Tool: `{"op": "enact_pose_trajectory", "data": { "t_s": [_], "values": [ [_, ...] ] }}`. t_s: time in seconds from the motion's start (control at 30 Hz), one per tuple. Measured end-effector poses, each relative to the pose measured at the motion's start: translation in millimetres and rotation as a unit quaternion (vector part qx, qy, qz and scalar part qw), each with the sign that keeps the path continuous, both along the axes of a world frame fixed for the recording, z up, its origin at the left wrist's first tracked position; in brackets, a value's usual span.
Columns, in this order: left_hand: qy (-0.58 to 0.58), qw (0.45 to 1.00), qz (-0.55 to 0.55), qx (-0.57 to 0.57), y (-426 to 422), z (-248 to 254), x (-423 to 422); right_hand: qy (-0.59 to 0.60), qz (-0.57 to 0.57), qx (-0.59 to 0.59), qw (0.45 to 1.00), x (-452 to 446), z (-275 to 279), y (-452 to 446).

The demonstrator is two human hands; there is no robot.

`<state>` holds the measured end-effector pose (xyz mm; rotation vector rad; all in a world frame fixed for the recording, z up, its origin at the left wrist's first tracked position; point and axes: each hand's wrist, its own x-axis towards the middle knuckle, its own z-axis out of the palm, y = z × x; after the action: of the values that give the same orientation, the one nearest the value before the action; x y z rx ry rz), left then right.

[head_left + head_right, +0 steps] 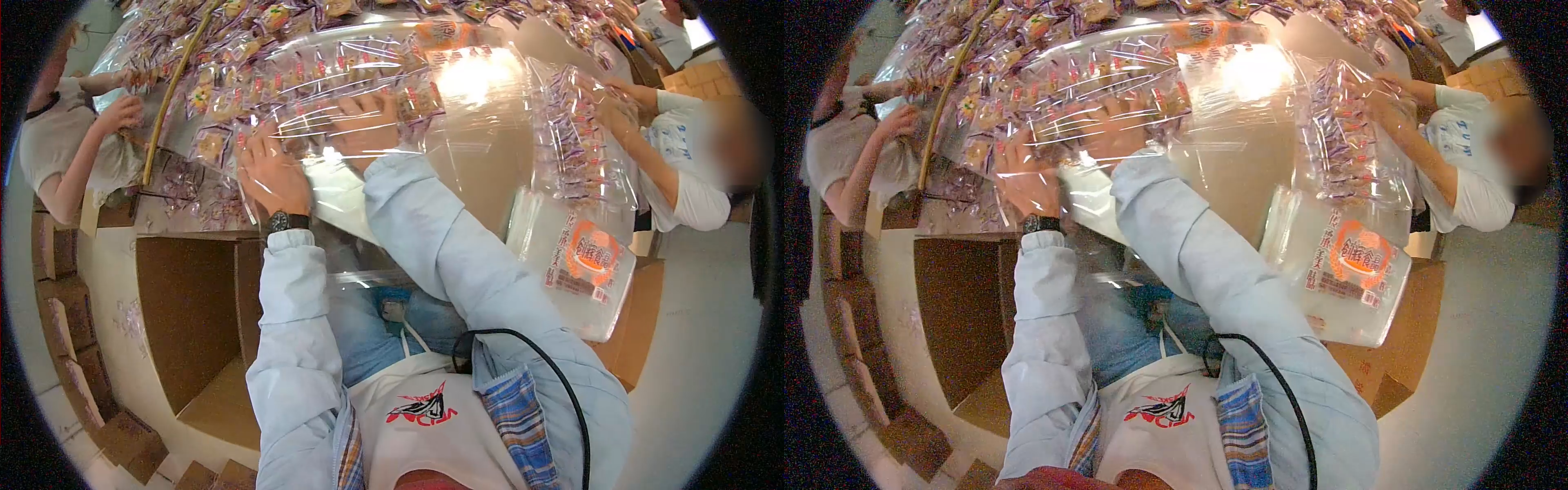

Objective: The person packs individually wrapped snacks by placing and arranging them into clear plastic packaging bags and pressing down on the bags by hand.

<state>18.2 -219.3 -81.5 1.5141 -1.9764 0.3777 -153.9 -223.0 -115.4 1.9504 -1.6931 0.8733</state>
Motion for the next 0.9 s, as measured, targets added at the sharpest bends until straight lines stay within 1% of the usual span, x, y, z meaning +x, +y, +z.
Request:
{"op": "enact_pose_trajectory", "data": {
  "t_s": [0.03,0.07,0.13,0.17,0.27,0.3,0.4,0.43,0.53,0.57,0.67,0.7,0.77,0.8,0.83,0.9],
  "values": [
    [0.036,0.999,0.014,0.019,-9.0,-17.8,2.9,-0.001,-0.004,0.002,1.000,0.1,1.1,0.7],
    [0.046,0.999,0.010,0.008,-8.8,-24.1,1.8,0.001,0.000,0.004,1.000,-2.1,0.9,3.9],
    [0.059,0.998,0.003,-0.016,0.7,-17.1,-0.3,-0.001,0.009,0.008,1.000,-3.6,9.1,13.4],
    [0.059,0.998,-0.012,-0.033,2.2,-17.0,0.5,0.017,0.000,-0.055,0.998,-4.3,10.7,14.6],
    [0.043,0.998,-0.020,-0.030,5.6,-9.4,8.6,0.049,-0.026,-0.010,0.998,4.6,11.7,23.6],
    [-0.034,0.998,0.042,0.011,-3.7,-22.3,8.3,0.027,-0.018,0.001,0.999,5.1,8.6,23.4],
    [-0.041,0.998,-0.039,-0.037,4.9,-20.6,14.0,0.065,-0.018,0.002,0.998,1.2,12.2,36.2],
    [-0.047,0.998,-0.048,0.004,7.7,-14.0,15.2,0.024,0.024,0.015,0.999,0.7,18.0,42.0],
    [-0.058,0.994,-0.088,0.019,11.3,-6.8,23.4,0.041,0.028,0.066,0.997,8.0,35.5,53.9],
    [-0.053,0.993,-0.102,0.009,12.1,-3.1,26.6,0.044,0.062,0.073,0.994,10.9,24.9,50.9],
    [-0.027,0.993,-0.111,-0.007,8.0,-7.0,33.2,0.048,0.093,0.040,0.994,21.7,19.6,40.7],
    [-0.034,0.992,-0.103,-0.059,4.9,-8.8,32.9,0.059,0.069,0.053,0.994,22.5,15.7,36.3],
    [-0.047,0.996,-0.070,-0.013,2.6,-12.7,31.8,0.049,0.048,-0.003,0.998,27.0,6.4,27.5],
    [-0.051,0.997,-0.053,0.011,3.5,-12.2,28.5,0.046,0.037,-0.030,0.998,28.2,10.6,27.2],
    [-0.018,0.998,-0.066,0.011,3.2,-9.8,24.2,0.030,0.071,-0.045,0.996,26.7,14.4,32.2],
    [-0.061,0.998,-0.006,-0.004,4.6,-10.3,16.7,0.026,0.056,-0.001,0.998,25.8,17.7,34.2]
  ]
}}
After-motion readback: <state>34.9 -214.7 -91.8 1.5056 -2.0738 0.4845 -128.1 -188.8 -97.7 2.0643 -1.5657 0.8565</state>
